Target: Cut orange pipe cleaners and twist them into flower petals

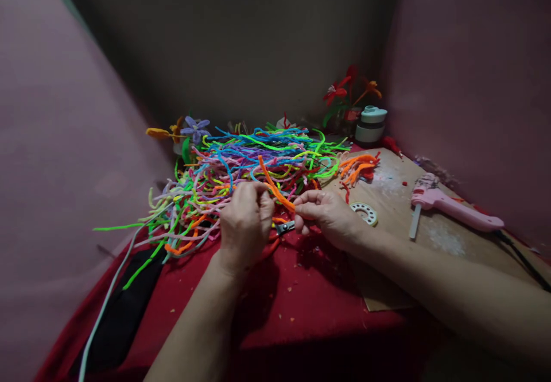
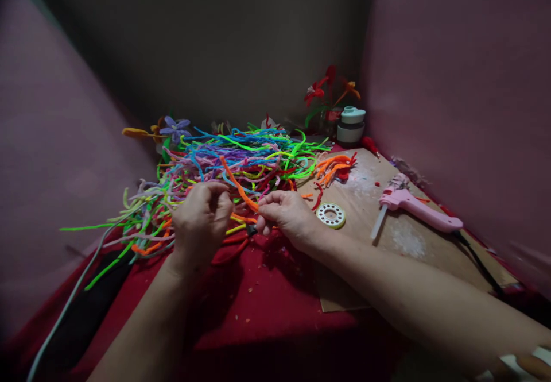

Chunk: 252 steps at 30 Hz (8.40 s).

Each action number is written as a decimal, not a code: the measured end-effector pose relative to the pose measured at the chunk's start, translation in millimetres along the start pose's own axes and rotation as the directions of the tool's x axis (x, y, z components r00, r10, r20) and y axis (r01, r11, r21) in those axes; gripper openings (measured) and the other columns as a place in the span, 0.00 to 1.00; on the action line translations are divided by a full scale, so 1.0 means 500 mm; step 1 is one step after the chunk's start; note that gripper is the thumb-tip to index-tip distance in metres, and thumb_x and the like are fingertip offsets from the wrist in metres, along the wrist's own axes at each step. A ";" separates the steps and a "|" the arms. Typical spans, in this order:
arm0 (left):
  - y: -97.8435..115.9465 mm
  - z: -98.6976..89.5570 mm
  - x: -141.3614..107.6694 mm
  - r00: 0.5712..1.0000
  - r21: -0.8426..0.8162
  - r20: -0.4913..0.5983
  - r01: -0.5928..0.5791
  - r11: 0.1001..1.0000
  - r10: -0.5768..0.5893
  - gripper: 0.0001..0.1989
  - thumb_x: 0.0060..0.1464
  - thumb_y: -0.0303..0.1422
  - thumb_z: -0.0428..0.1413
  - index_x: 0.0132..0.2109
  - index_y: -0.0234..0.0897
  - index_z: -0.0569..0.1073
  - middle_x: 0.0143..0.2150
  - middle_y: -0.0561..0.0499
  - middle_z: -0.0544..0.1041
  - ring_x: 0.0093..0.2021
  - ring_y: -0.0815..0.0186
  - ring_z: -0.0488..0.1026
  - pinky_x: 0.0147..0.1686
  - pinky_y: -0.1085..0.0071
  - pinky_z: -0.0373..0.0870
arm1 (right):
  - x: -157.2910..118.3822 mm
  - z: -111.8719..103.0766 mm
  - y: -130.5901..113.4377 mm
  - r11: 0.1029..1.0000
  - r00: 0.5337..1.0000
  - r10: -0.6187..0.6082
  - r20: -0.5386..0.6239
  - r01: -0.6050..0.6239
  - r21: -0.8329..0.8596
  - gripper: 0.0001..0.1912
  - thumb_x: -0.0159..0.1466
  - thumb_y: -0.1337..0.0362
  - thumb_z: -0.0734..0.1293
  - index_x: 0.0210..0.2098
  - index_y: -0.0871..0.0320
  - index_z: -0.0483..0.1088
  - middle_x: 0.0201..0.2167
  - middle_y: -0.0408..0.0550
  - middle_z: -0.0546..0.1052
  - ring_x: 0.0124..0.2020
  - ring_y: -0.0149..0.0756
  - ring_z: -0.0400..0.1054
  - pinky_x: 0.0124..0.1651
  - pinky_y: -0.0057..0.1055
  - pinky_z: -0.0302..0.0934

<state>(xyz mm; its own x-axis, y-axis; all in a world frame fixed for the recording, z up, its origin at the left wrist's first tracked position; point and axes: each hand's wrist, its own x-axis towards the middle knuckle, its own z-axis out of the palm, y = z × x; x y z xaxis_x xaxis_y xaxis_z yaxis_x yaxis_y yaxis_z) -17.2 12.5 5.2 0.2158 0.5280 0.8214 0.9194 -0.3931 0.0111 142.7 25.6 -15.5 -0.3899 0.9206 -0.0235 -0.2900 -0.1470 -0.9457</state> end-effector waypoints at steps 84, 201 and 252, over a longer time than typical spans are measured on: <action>0.028 0.011 0.002 0.941 -0.639 0.295 0.323 0.698 -0.165 0.05 0.52 0.29 0.53 0.33 0.38 0.75 0.32 0.51 0.70 0.33 0.68 0.68 0.34 0.72 0.64 | 0.010 -0.002 -0.009 0.999 0.999 0.023 -0.049 -0.021 0.030 0.06 0.48 0.68 0.68 0.17 0.62 0.69 0.16 0.43 0.72 0.16 0.25 0.61 0.23 0.24 0.57; 0.041 -0.033 0.018 0.672 -0.537 0.675 0.730 0.423 -0.303 0.08 0.50 0.34 0.53 0.27 0.35 0.67 0.22 0.58 0.63 0.21 0.74 0.56 0.21 0.78 0.54 | -0.025 0.009 -0.027 0.936 0.993 -0.118 -0.003 0.111 -0.334 0.09 0.52 0.63 0.68 0.22 0.63 0.70 0.17 0.39 0.66 0.19 0.24 0.55 0.24 0.25 0.48; 0.032 0.001 0.006 0.492 -0.535 0.781 0.845 -0.007 -0.385 0.13 0.41 0.38 0.62 0.23 0.31 0.71 0.15 0.57 0.65 0.14 0.78 0.55 0.14 0.79 0.49 | -0.031 0.025 0.004 0.990 0.987 0.104 0.124 -0.091 -0.111 0.14 0.58 0.57 0.64 0.24 0.62 0.70 0.21 0.46 0.74 0.17 0.27 0.64 0.22 0.24 0.57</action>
<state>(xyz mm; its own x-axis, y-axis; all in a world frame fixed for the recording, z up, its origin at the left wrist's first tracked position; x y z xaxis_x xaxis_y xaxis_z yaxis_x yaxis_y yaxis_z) -1.8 8.1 7.6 0.0087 0.9989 -0.0458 -0.0004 0.0458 0.9990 137.1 6.3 -13.2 -0.5235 0.8481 -0.0815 -0.1549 -0.1888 -0.9697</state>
